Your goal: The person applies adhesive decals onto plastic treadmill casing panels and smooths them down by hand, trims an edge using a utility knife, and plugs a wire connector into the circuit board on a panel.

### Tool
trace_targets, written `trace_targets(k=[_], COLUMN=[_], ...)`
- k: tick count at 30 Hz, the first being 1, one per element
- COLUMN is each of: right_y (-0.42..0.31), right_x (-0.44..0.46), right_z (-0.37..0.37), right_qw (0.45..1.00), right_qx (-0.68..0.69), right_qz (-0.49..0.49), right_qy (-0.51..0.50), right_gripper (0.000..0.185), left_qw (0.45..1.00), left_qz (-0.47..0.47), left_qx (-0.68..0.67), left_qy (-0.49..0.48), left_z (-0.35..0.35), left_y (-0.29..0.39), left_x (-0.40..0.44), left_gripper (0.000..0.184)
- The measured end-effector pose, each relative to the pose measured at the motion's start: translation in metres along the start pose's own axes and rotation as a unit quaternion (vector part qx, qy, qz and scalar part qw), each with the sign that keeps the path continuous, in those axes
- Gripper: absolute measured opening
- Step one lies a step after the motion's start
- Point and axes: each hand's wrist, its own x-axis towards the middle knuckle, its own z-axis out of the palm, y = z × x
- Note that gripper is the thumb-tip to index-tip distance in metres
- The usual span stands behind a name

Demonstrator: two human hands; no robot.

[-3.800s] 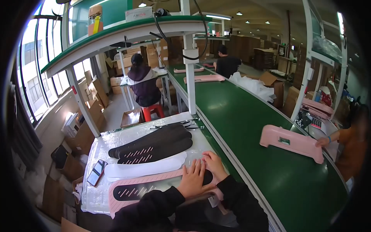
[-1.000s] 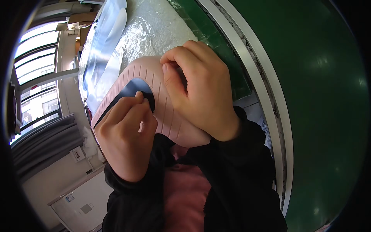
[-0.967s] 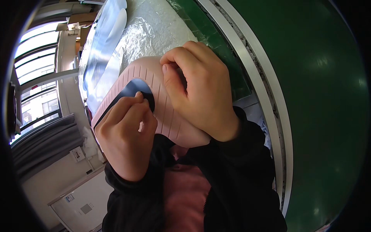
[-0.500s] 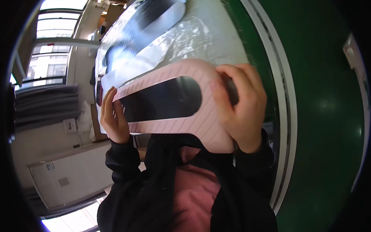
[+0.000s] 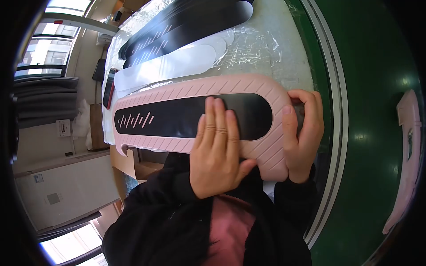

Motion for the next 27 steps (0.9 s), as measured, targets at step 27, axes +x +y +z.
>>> trace_targets(k=[27], right_y=[-0.029], right_x=[-0.011], right_z=[-0.008], right_qw=[0.974], right_qx=[-0.214], right_qz=[0.062], right_qy=[-0.050], right_gripper=[0.038], left_qw=[0.899], left_qz=[-0.361], left_qx=[-0.211], left_qy=[0.129], left_z=[-0.097], left_y=[-0.262], left_x=[-0.150], left_gripper=[0.053])
